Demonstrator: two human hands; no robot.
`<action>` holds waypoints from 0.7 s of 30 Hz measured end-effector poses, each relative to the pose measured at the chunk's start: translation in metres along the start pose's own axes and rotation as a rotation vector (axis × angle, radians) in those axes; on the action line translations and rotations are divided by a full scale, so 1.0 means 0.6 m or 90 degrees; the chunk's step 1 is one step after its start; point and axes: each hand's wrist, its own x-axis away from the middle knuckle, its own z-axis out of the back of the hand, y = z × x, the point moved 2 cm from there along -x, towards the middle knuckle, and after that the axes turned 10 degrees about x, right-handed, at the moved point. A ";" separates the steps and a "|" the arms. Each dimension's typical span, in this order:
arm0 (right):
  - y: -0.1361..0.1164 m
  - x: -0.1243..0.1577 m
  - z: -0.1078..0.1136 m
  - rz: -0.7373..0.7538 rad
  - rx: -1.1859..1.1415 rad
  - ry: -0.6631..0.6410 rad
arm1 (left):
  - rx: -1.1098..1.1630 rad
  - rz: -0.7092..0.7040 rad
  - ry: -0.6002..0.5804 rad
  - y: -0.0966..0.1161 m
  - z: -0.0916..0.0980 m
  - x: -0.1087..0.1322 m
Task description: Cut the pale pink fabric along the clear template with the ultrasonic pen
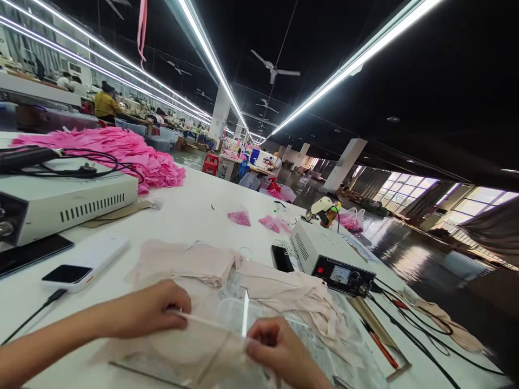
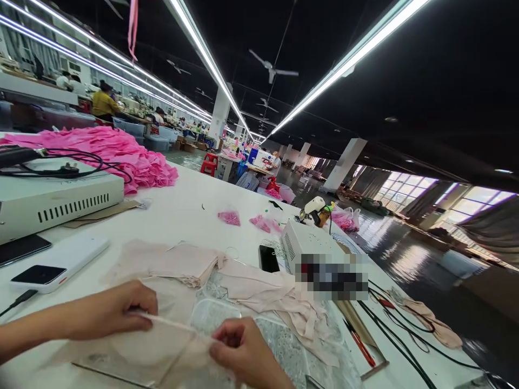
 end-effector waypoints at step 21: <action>-0.004 -0.085 -0.098 0.400 0.443 0.185 | -0.271 -0.261 0.048 -0.172 0.038 0.037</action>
